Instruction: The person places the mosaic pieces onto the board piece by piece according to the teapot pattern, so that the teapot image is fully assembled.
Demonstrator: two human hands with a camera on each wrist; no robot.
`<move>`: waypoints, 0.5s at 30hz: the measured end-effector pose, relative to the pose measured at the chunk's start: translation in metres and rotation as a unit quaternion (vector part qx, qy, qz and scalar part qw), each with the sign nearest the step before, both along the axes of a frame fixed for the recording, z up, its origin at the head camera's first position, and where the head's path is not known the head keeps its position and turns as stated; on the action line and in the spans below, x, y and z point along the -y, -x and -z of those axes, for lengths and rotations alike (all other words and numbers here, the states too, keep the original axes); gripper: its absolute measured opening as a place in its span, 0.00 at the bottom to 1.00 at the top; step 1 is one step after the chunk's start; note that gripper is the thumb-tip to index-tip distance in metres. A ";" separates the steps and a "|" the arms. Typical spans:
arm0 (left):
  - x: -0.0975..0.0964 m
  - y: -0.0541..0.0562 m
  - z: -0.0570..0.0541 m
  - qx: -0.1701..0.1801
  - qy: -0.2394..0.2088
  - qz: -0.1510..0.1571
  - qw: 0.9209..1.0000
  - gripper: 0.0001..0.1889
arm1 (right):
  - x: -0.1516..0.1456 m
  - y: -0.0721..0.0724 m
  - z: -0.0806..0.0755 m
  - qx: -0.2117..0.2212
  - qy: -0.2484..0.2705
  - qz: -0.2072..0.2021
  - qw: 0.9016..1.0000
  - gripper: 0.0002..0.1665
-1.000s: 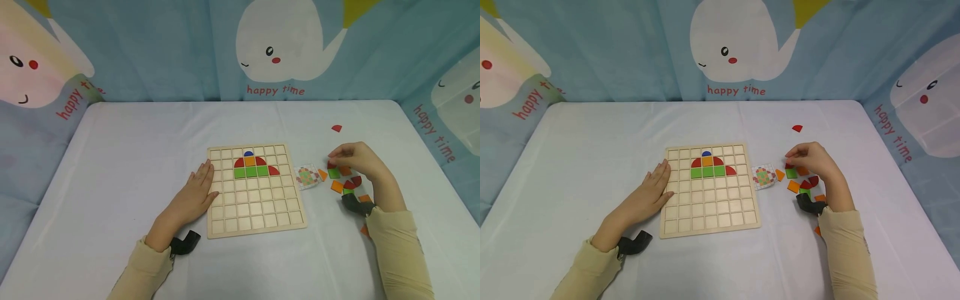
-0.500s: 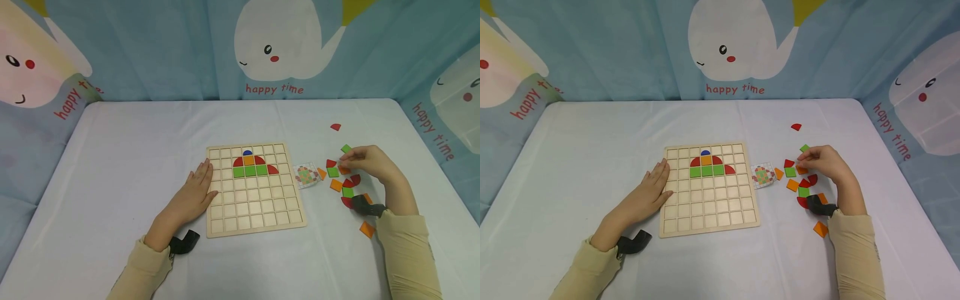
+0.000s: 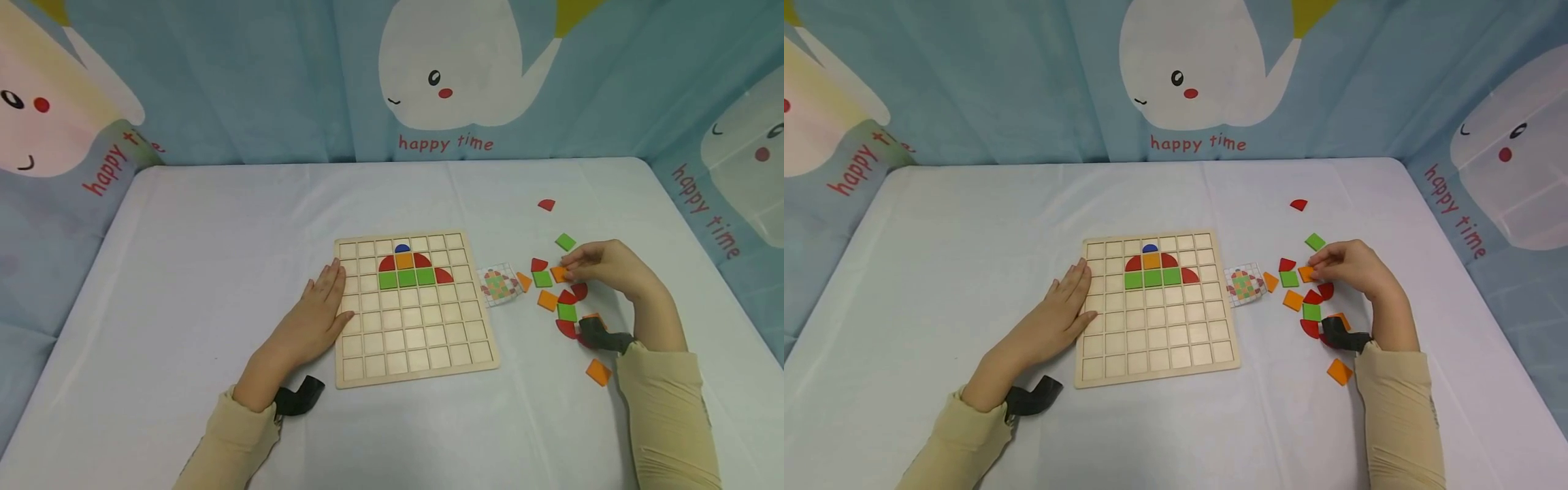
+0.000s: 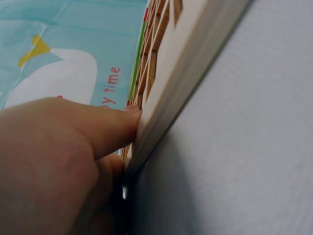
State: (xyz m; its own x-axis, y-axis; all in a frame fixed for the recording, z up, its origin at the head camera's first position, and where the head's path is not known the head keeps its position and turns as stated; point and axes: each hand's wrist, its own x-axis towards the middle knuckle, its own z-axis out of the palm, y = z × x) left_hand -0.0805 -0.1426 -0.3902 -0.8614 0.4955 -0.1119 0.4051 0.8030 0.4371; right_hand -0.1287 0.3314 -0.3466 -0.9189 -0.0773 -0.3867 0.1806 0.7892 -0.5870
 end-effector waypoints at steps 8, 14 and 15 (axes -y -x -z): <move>0.000 -0.001 -0.002 -0.001 -0.001 0.000 1.000 0.37 | 0.000 0.002 0.002 0.003 -0.007 -0.003 1.000 0.19; 0.000 -0.001 -0.002 -0.002 -0.001 0.001 1.000 0.36 | 0.003 0.002 0.004 0.003 -0.014 -0.013 1.000 0.19; 0.001 -0.001 -0.002 -0.002 -0.001 0.001 1.000 0.36 | 0.003 0.002 0.004 0.002 -0.015 -0.014 1.000 0.19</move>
